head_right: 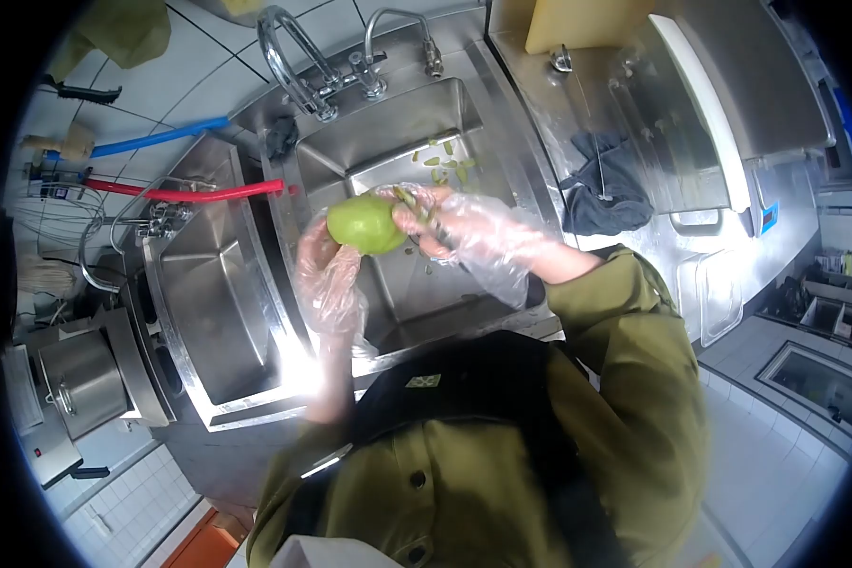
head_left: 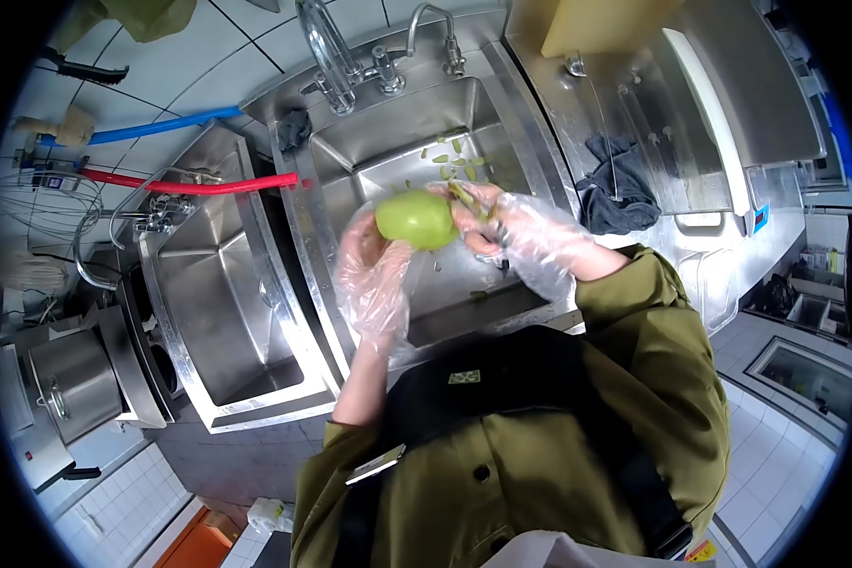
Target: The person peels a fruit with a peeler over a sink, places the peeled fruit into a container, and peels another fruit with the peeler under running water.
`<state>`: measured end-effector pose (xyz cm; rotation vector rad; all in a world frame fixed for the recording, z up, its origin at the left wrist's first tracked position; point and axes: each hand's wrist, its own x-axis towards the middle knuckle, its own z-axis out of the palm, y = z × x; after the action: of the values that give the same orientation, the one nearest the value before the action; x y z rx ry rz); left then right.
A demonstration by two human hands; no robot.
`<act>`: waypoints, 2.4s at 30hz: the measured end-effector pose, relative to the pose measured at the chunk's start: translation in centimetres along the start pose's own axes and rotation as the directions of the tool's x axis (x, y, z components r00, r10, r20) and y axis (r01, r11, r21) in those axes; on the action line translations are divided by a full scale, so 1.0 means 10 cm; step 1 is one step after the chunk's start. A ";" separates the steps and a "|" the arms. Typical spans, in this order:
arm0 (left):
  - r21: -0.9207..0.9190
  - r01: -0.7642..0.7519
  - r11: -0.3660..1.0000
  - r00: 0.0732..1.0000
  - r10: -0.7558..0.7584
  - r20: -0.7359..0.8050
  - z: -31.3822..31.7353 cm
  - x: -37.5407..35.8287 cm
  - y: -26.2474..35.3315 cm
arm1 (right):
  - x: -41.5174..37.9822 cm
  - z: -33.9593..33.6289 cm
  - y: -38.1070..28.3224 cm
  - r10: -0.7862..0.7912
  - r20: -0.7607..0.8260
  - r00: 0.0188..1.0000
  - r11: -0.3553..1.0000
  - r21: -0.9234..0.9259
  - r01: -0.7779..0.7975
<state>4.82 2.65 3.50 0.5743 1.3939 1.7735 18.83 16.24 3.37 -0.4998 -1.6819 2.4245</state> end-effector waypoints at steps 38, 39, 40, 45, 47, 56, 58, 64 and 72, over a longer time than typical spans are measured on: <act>-0.290 0.278 0.916 0.955 -0.230 0.188 -0.12 -0.06 0.09 | 0.38 0.05 -0.84 -0.377 0.489 0.787 -0.248 -0.872 0.423; -0.310 0.307 0.900 0.942 -0.241 0.233 -0.12 -0.06 0.09 | 0.37 0.13 -0.86 -0.385 0.523 0.760 -0.291 -0.851 0.438; -0.331 0.330 0.884 0.930 -0.244 0.274 -0.15 -0.04 0.11 | 0.40 0.19 -0.84 -0.402 0.539 0.741 -0.327 -0.840 0.434; -0.376 0.321 0.869 0.925 -0.202 0.323 -0.13 -0.13 0.15 | 0.58 -0.10 -0.81 -0.349 0.609 0.712 -0.431 -0.779 0.456; -0.247 0.269 0.931 0.897 -0.149 0.416 -0.29 -0.08 0.11 | 0.62 -0.45 -0.69 -0.289 0.376 0.881 -0.411 -0.880 0.240; -0.341 0.379 0.860 0.911 -0.283 0.299 -0.16 0.08 0.01 | 0.54 -0.40 0.22 -0.406 0.165 0.899 0.831 -0.342 0.439; -0.367 0.365 0.855 0.923 -0.281 0.263 -0.09 0.11 0.00 | 0.42 -0.13 0.31 -0.376 0.027 0.926 0.919 -0.113 0.377; -0.042 0.279 0.959 0.931 -0.259 0.259 -0.01 0.09 0.11 | 0.29 0.08 0.18 -0.325 -0.036 0.945 0.830 -0.489 0.266; 0.121 0.256 0.959 0.880 -0.283 0.382 -0.14 0.13 0.11 | 0.15 -0.03 -0.68 0.008 0.149 0.989 0.581 -0.805 0.116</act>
<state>2.67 2.79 3.96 0.6940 1.1849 1.3043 17.11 19.42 9.34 -0.3490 -2.7940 1.4979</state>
